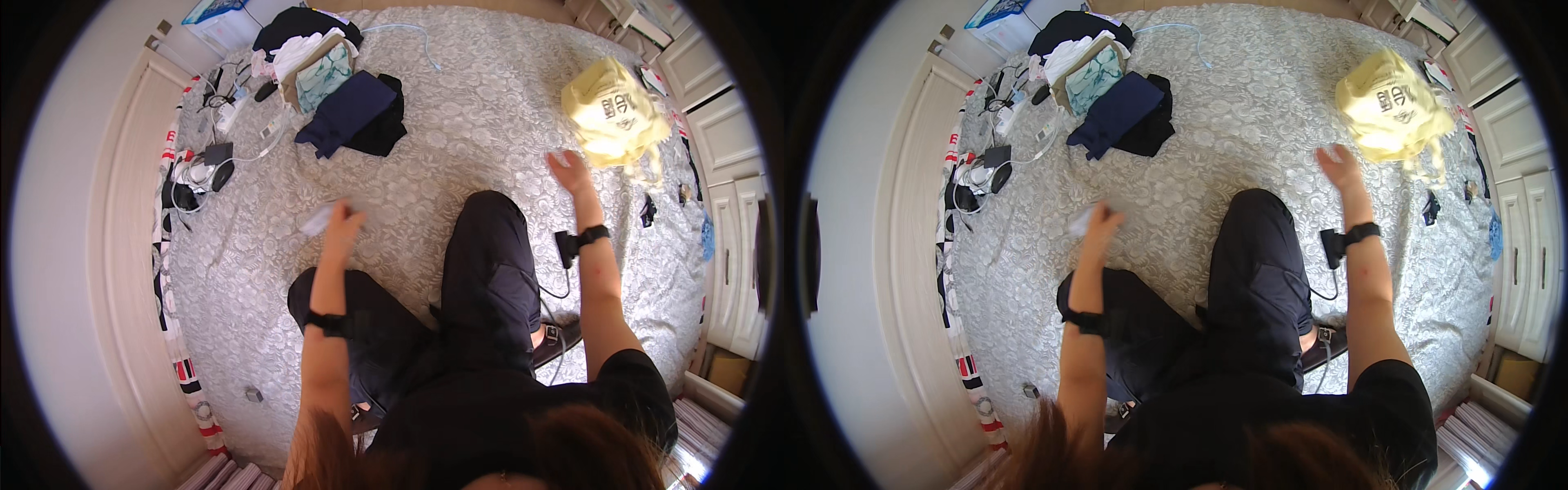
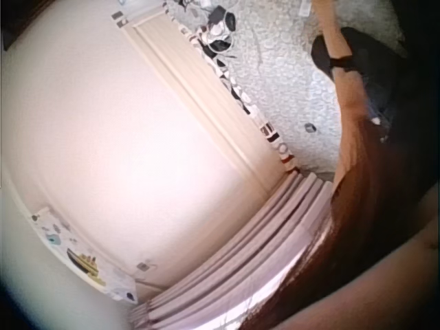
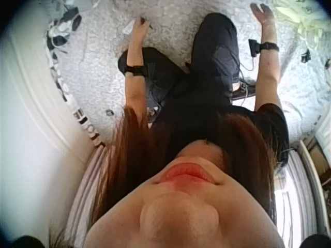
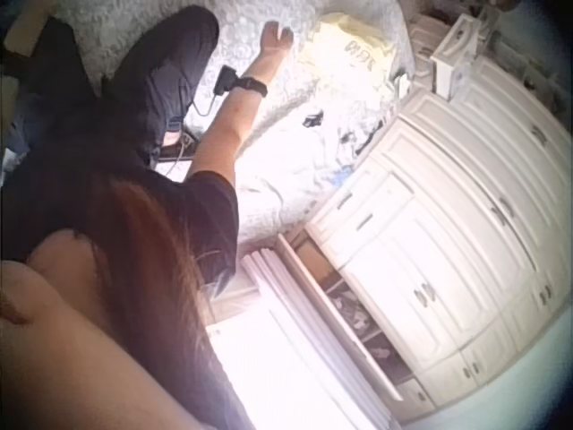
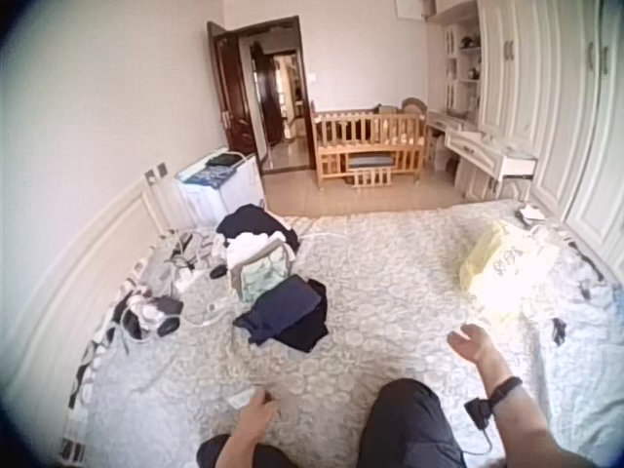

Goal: The person places a yellow basket and a large plastic bag into a cabinet, then sits on the bed to fold several items of clothing including a jersey, shorts, and a denim shirt.

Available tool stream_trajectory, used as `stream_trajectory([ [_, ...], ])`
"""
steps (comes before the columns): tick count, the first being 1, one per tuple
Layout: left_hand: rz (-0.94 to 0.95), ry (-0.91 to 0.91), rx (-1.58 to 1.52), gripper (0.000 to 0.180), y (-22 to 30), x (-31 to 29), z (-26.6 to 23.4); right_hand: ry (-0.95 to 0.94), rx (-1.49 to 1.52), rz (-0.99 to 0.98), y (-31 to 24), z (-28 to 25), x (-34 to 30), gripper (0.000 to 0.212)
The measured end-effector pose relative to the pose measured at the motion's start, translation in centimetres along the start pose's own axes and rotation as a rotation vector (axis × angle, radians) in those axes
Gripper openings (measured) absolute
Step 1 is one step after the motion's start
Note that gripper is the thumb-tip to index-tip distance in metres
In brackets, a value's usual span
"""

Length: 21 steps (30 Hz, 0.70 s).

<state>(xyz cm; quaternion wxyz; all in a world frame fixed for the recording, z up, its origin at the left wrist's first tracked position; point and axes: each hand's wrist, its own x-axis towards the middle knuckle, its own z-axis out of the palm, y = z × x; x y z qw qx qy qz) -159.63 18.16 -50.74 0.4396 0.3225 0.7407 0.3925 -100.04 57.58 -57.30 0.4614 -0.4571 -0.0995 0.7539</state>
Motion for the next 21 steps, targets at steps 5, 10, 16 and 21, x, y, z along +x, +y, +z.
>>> stream_trajectory([
  [5,0.196,-0.102,0.688,0.094,-7.1,3.9,2.8,-0.382,-0.243,0.476,22.7,26.7,5.5,0.049],
  [10,-0.151,-0.468,0.866,0.106,-3.7,7.0,14.2,-0.382,-0.925,0.053,27.8,30.8,18.2,0.08],
  [16,-0.14,-0.539,0.704,0.092,-5.9,10.5,8.1,0.002,-0.737,0.071,36.5,42.9,18.0,0.056],
  [21,-0.201,-0.505,0.691,0.091,-9.6,9.4,2.4,-0.408,-0.365,0.224,30.0,43.8,5.6,0.042],
])
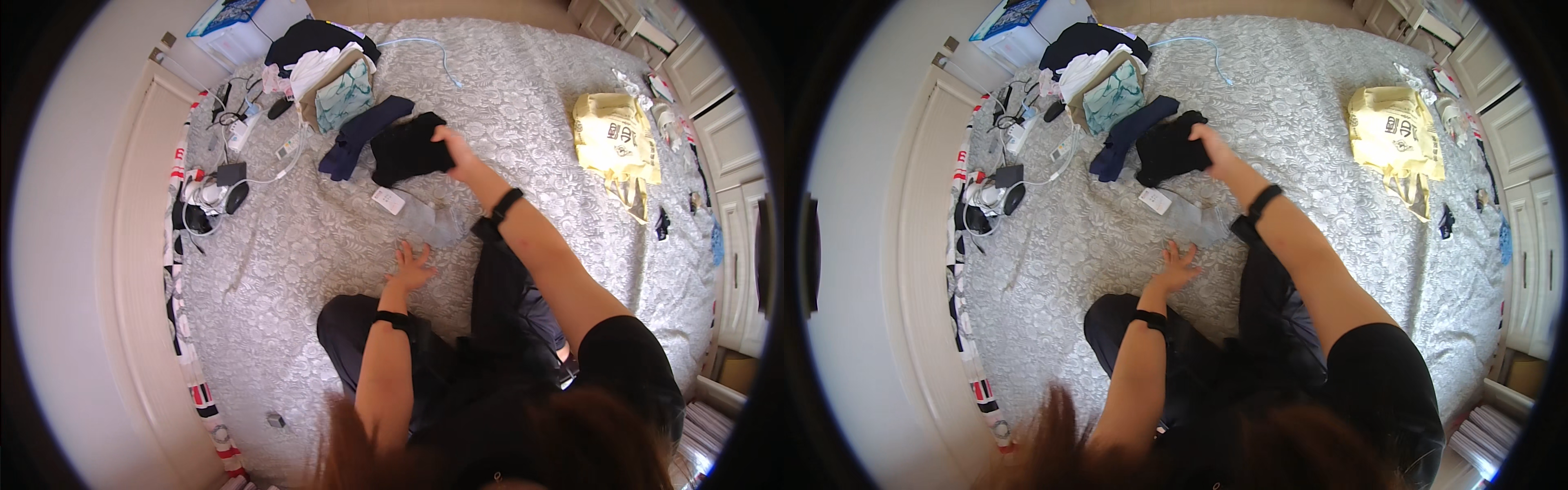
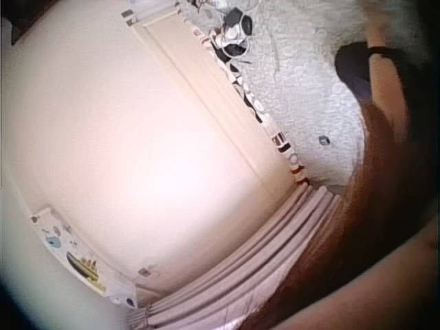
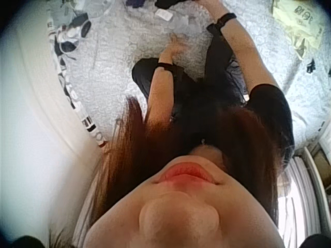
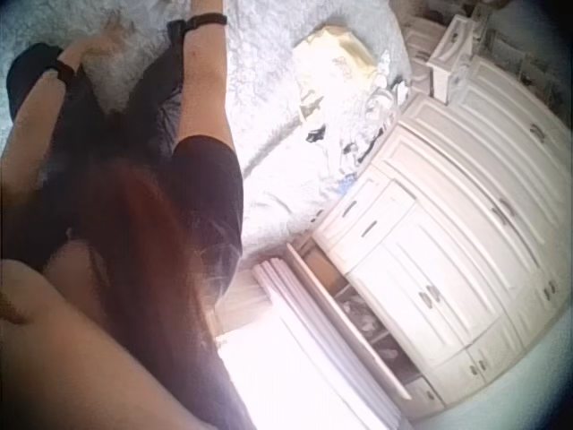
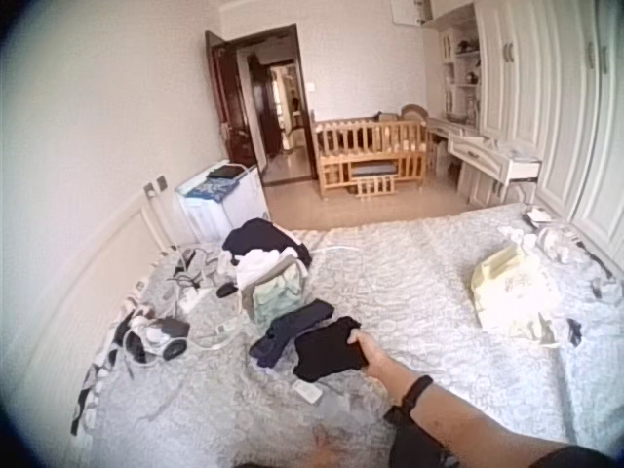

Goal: The person places a yellow basket and a large plastic bag into a cabinet, then sits on the bed to fold several items of clothing including a jersey, shorts, and a denim shirt.

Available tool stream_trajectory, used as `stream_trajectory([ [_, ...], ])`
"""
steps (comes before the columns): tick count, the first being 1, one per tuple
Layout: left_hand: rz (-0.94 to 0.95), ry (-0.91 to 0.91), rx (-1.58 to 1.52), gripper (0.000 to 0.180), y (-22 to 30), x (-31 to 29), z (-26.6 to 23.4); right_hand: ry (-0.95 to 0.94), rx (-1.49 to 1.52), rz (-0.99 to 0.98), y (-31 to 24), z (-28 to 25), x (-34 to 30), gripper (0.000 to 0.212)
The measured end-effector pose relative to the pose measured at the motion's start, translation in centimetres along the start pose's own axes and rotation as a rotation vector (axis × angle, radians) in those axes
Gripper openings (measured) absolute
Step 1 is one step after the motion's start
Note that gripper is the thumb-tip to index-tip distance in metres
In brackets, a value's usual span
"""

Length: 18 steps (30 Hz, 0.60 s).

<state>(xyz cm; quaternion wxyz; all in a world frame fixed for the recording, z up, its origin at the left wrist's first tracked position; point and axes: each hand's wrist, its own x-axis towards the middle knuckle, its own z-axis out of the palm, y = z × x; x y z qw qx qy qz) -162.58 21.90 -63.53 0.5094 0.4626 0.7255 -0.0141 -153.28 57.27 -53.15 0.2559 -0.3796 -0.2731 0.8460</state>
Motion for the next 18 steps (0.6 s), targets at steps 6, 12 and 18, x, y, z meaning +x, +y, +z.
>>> stream_trajectory([
  [6,0.151,-0.064,-0.328,0.099,-1.4,-5.7,1.1,-0.348,0.262,-0.031,-4.8,-2.9,-27.6,0.052],
  [12,0.867,-0.584,-1.88,0.094,11.2,-23.1,3.8,-0.326,0.335,-0.053,-1.8,-5.7,-46.5,0.053],
  [18,0.487,0.104,-1.558,0.07,10.0,-39.2,3.3,-0.02,-0.181,0.159,3.6,-1.7,-55.5,0.029],
])
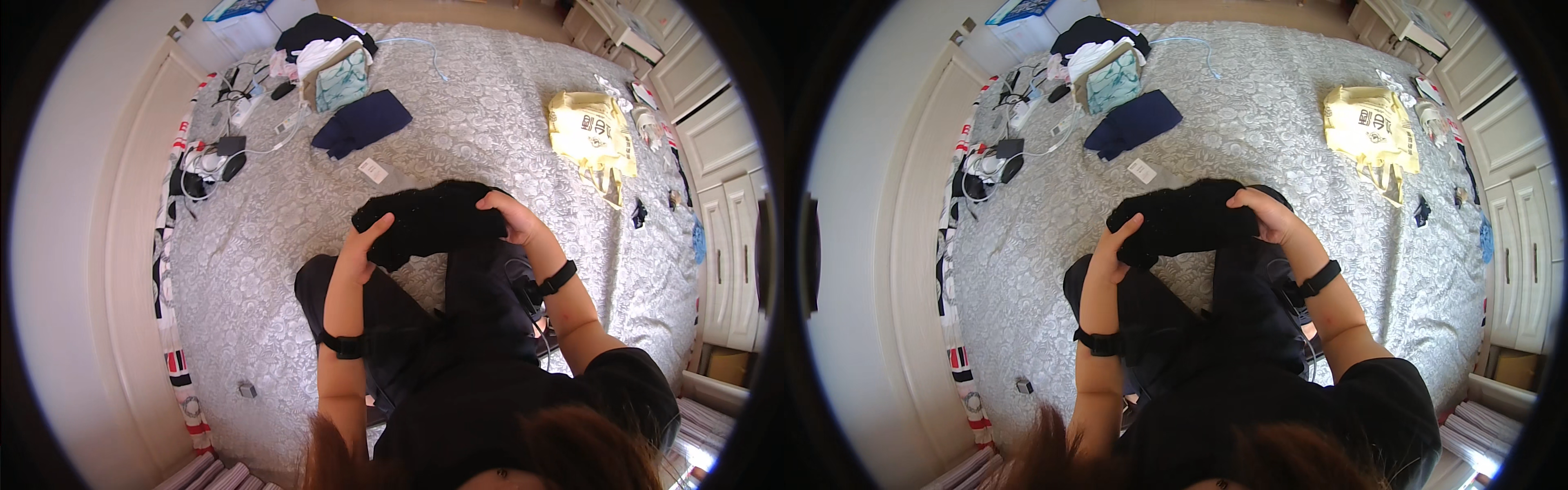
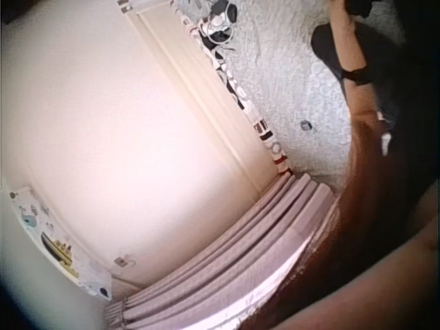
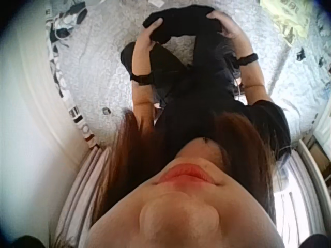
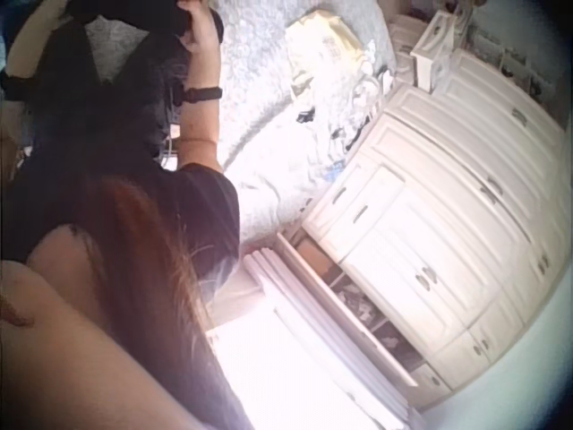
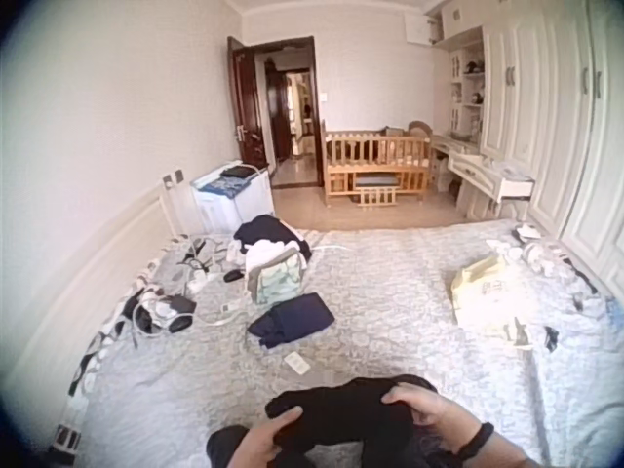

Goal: The person places a yellow basket and a large plastic bag into a cabinet, then sits on the bed to fold several items of clothing including a jersey, shorts, and a denim shirt.

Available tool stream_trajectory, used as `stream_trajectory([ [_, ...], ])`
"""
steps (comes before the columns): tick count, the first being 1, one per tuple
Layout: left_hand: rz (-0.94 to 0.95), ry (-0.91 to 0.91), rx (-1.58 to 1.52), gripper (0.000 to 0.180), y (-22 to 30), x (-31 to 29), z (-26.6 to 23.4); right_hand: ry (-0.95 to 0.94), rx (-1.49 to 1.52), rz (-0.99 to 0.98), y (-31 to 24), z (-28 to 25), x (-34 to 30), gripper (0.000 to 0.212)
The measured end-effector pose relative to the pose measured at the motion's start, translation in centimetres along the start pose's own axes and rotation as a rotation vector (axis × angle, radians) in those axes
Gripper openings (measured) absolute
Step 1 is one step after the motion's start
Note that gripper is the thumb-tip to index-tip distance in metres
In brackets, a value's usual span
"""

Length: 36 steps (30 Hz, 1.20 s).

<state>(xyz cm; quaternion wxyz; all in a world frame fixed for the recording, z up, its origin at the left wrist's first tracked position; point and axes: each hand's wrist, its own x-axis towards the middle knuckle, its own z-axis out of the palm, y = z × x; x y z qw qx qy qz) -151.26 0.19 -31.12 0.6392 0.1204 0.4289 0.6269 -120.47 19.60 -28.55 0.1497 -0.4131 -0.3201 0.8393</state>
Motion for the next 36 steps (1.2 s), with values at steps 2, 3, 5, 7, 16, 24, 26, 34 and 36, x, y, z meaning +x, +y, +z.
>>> stream_trajectory([
  [2,-0.064,0.114,0.138,0.053,0.5,-1.6,-0.3,-0.05,-0.109,0.009,1.4,-1.0,0.2,0.033],
  [3,-0.054,0.127,0.144,0.053,1.1,-2.5,-1.3,-0.091,-0.164,0.014,2.2,-0.9,0.5,0.034],
  [5,0.099,0.105,0.281,0.051,2.2,-2.4,-2.4,-0.214,-0.292,-0.064,0.8,-1.4,1.9,0.034],
  [7,0.167,0.154,0.299,0.053,5.9,-0.6,-2.9,-0.297,-0.421,-0.129,-2.5,-1.3,3.6,0.032],
  [16,0.298,0.575,1.895,0.069,16.6,45.4,0.1,0.156,-1.217,-0.079,-28.0,-32.0,45.8,0.118],
  [24,0.485,-0.172,1.649,0.07,15.2,122.0,4.2,0.436,-1.752,0.385,-49.0,-53.1,87.3,0.192],
  [26,0.573,0.033,1.768,0.077,15.0,140.0,4.7,0.38,-1.733,0.377,-53.9,-55.5,95.2,0.19],
  [34,0.439,0.43,2.028,0.07,14.1,176.6,10.5,0.294,-1.558,0.608,-71.0,-60.5,111.8,0.184],
  [36,0.424,0.425,2.0,0.068,18.6,175.1,7.7,0.257,-1.545,0.596,-75.7,-56.1,117.4,0.182],
])
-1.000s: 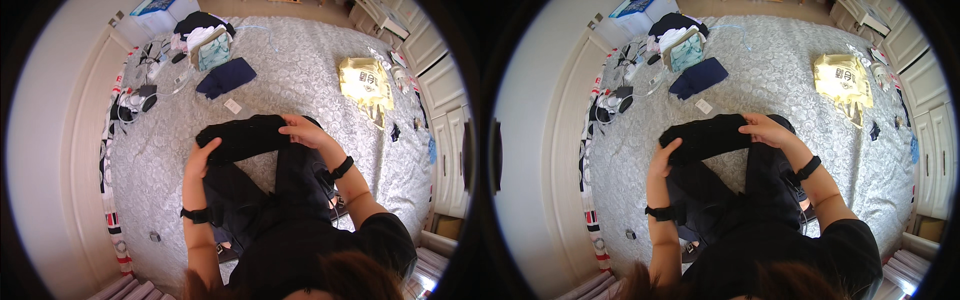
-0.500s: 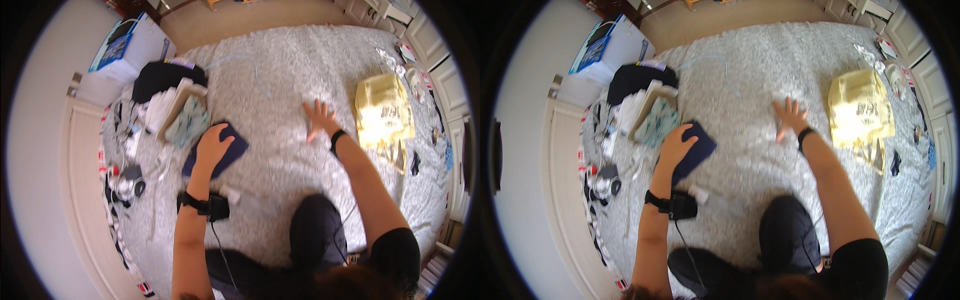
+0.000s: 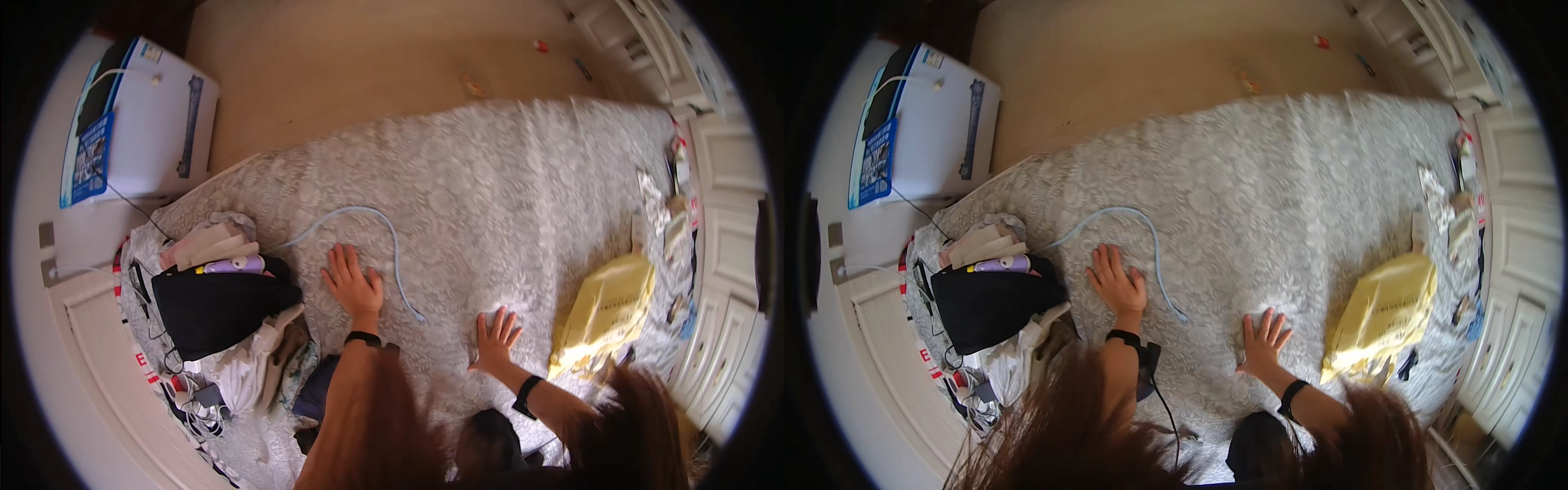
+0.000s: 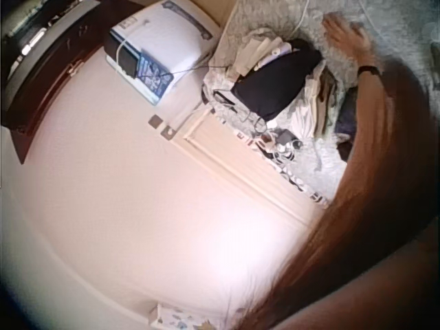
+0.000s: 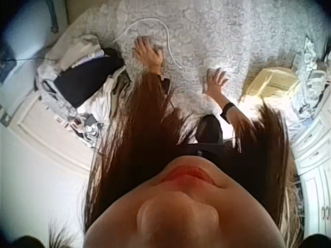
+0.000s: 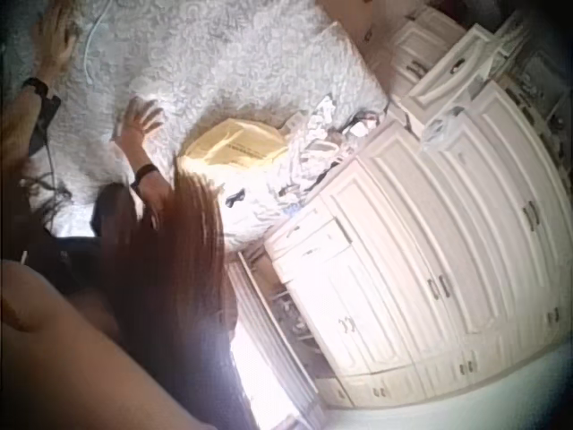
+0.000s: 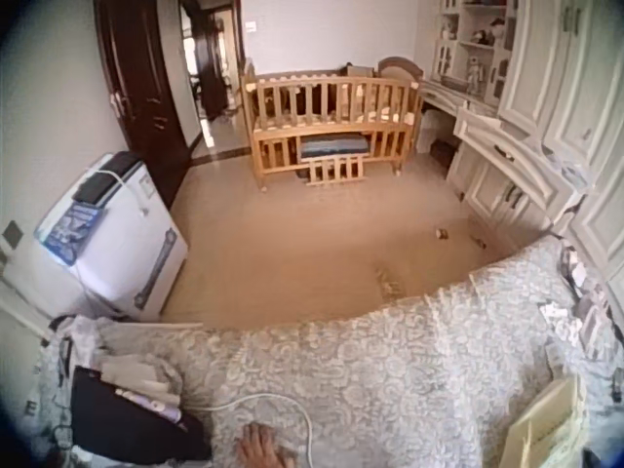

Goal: The person places a yellow basket and a large plastic bag into a cabinet, then sits on the bed to fold several items of clothing including a jersey, shorts, and a denim shirt.

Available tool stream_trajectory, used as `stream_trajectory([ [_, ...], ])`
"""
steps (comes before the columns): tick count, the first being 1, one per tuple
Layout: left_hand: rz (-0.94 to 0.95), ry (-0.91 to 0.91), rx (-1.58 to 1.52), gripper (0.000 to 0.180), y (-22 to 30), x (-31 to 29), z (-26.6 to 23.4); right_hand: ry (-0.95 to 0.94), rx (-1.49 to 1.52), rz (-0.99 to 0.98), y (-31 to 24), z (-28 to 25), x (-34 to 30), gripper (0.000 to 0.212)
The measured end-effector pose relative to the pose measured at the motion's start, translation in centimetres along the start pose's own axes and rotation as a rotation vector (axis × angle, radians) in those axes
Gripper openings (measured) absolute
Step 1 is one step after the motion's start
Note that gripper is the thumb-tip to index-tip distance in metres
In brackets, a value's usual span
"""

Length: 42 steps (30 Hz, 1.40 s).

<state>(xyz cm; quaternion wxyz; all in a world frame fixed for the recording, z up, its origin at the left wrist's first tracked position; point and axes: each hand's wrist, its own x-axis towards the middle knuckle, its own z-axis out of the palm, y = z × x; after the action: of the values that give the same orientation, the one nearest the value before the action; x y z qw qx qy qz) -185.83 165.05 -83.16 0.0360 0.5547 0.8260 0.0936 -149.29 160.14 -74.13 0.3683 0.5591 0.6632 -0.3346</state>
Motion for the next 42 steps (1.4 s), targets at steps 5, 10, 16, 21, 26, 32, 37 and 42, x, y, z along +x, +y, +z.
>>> stream_trajectory([
  [5,-0.116,-0.091,-0.245,0.07,-9.3,-0.3,-2.7,0.233,0.067,-0.166,-21.2,-22.0,12.4,0.178],
  [10,-0.144,-0.257,-0.212,0.076,-18.6,-3.3,-5.5,0.136,0.071,-0.282,-51.4,-30.5,21.9,0.179],
  [16,-0.186,-0.299,-0.306,0.074,-30.8,-3.3,-5.9,0.108,0.01,0.042,-74.7,-26.6,21.6,0.198],
  [21,-0.193,-0.273,-0.355,0.073,-36.5,-2.3,-3.9,0.054,-0.132,0.272,-85.5,-26.6,24.9,0.2],
  [26,-0.244,-0.339,-0.454,0.068,-36.9,-4.1,-3.7,0.237,-0.317,0.407,-84.0,-22.4,28.0,0.208],
  [32,-0.217,-0.243,-0.302,0.068,-36.6,-5.4,-2.6,0.016,-0.122,0.287,-84.1,-22.3,27.3,0.211],
  [37,-0.184,-0.286,-0.361,0.073,-34.1,-5.5,-1.7,0.067,-0.088,0.273,-81.3,-24.1,27.2,0.21],
  [42,-0.202,-0.219,-0.34,0.077,-33.3,-6.9,-2.5,0.047,-0.122,0.25,-80.5,-22.8,26.0,0.209],
])
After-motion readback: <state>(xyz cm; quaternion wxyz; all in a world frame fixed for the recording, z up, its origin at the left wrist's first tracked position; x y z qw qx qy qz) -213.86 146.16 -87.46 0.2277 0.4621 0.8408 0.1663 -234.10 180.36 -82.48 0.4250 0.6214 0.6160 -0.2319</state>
